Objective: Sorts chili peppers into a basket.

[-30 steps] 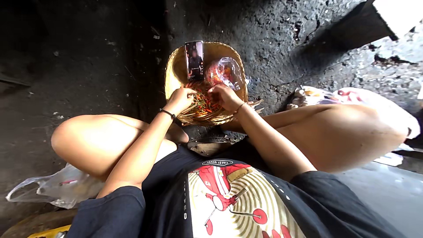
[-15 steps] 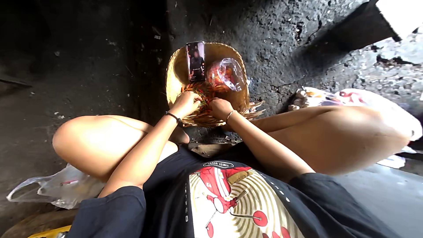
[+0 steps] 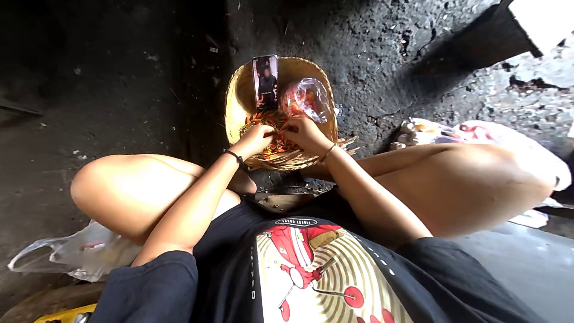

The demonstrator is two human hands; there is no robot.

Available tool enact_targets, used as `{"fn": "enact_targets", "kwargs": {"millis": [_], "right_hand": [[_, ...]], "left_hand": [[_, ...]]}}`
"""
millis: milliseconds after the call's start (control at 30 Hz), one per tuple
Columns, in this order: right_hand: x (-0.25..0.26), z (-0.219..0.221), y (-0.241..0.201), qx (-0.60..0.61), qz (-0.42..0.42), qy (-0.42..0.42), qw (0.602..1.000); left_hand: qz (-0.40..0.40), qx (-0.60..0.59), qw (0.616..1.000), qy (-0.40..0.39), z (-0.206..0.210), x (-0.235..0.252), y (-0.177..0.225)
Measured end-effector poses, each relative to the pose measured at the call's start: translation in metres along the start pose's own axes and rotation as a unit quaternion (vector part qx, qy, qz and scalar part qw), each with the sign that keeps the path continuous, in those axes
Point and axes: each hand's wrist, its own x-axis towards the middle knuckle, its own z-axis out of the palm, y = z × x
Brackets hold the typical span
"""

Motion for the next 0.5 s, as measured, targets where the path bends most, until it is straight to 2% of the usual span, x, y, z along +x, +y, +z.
{"fn": "enact_targets", "kwargs": {"millis": [167, 333, 500], "right_hand": [[0.0009, -0.0023, -0.0046, 0.172, 0.054, 0.034, 0.983], [0.0002, -0.0016, -0.0087, 0.313, 0.070, 0.035, 0.947], [0.0037, 0.0028, -0.0080, 0.548, 0.149, 0.021, 0.823]], "left_hand": [[-0.008, -0.113, 0.993, 0.046, -0.0032, -0.0017, 0.0011], [-0.001, -0.252, 0.963, 0.090, -0.0018, -0.0014, -0.0002], [0.083, -0.350, 0.927, 0.106, 0.0020, -0.0018, 0.0036]]}}
